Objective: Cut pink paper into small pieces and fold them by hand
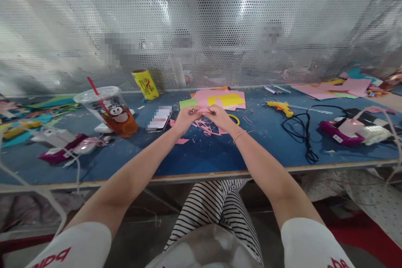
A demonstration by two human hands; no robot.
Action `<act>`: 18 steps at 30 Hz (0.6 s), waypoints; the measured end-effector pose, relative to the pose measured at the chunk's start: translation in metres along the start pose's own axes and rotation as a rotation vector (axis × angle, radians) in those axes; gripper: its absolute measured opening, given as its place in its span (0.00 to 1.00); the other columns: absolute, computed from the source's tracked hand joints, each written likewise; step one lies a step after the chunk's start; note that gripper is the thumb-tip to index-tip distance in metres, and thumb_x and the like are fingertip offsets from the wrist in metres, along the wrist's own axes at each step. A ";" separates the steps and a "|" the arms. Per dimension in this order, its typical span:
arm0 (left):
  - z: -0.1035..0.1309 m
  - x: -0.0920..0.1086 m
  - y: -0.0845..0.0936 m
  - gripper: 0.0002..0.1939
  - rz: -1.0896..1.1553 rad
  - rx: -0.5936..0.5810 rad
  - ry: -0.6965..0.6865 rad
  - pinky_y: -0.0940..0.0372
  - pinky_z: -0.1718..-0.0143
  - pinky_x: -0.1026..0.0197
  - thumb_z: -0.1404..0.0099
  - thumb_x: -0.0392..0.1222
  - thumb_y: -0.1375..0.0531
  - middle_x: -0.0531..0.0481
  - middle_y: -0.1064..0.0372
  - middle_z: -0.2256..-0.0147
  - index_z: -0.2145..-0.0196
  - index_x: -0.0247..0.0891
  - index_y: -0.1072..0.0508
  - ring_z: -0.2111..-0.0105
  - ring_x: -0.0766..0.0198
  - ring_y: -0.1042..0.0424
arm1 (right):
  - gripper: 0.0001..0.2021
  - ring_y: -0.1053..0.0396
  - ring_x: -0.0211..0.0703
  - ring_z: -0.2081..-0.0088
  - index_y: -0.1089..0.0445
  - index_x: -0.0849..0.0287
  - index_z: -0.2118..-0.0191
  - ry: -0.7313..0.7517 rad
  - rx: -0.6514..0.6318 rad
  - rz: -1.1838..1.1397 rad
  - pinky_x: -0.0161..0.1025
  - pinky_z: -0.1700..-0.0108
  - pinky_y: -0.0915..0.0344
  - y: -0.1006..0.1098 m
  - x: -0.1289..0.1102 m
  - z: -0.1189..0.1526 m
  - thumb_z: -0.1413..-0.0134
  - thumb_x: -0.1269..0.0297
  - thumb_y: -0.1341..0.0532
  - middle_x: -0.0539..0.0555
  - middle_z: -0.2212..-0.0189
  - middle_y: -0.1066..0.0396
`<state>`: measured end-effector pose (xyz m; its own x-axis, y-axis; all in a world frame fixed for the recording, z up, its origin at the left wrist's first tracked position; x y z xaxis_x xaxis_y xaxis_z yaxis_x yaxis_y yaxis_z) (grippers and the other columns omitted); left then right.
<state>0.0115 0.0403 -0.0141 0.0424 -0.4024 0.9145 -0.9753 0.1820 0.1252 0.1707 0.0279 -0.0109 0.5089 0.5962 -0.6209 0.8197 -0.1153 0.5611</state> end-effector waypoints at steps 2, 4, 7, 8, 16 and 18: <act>0.000 0.001 0.001 0.13 -0.068 -0.012 -0.037 0.35 0.62 0.61 0.52 0.42 0.35 0.49 0.27 0.68 0.67 0.35 0.25 0.67 0.63 0.29 | 0.10 0.35 0.41 0.63 0.27 0.60 0.67 0.012 -0.038 -0.056 0.39 0.57 0.40 0.000 0.000 0.001 0.48 0.60 0.42 0.53 0.68 0.32; 0.001 0.002 0.001 0.15 -0.129 -0.041 -0.053 0.35 0.60 0.60 0.51 0.41 0.36 0.47 0.26 0.65 0.64 0.35 0.25 0.64 0.61 0.29 | 0.10 0.35 0.42 0.58 0.26 0.57 0.62 0.036 -0.064 -0.093 0.41 0.52 0.40 0.000 -0.001 0.002 0.47 0.62 0.42 0.54 0.63 0.31; 0.002 0.007 0.001 0.16 -0.201 -0.073 -0.079 0.37 0.56 0.58 0.50 0.39 0.37 0.46 0.26 0.61 0.61 0.35 0.25 0.60 0.59 0.29 | 0.11 0.36 0.43 0.54 0.26 0.55 0.59 0.071 -0.095 -0.101 0.44 0.48 0.41 -0.001 0.000 0.004 0.47 0.64 0.42 0.54 0.61 0.31; 0.002 0.008 0.001 0.16 -0.217 -0.076 -0.084 0.37 0.55 0.58 0.50 0.38 0.37 0.46 0.26 0.60 0.61 0.35 0.25 0.59 0.58 0.29 | 0.11 0.37 0.43 0.53 0.27 0.55 0.58 0.071 -0.100 -0.098 0.45 0.47 0.41 -0.002 0.001 0.004 0.47 0.64 0.41 0.55 0.60 0.32; 0.006 0.016 -0.002 0.18 -0.246 -0.015 -0.081 0.38 0.53 0.58 0.51 0.35 0.38 0.46 0.26 0.58 0.59 0.36 0.25 0.57 0.57 0.29 | 0.08 0.37 0.42 0.55 0.26 0.56 0.62 0.025 -0.037 -0.071 0.44 0.48 0.40 -0.002 0.006 0.001 0.48 0.63 0.40 0.55 0.62 0.38; 0.005 0.015 0.000 0.20 -0.278 0.002 -0.076 0.38 0.54 0.58 0.52 0.37 0.37 0.45 0.27 0.58 0.58 0.35 0.25 0.57 0.56 0.29 | 0.08 0.37 0.42 0.57 0.26 0.57 0.63 0.015 -0.054 -0.069 0.44 0.50 0.39 -0.001 0.006 0.001 0.48 0.62 0.40 0.55 0.62 0.37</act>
<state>0.0112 0.0294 -0.0025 0.2916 -0.5029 0.8137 -0.9290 0.0536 0.3661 0.1732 0.0303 -0.0155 0.4475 0.6133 -0.6508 0.8371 -0.0312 0.5462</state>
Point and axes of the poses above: each hand's wrist, its own z-axis away from the middle knuckle, its own y-axis out of the back of the hand, x = y × z, the point moved 2 cm from there along -z, towards the middle knuckle
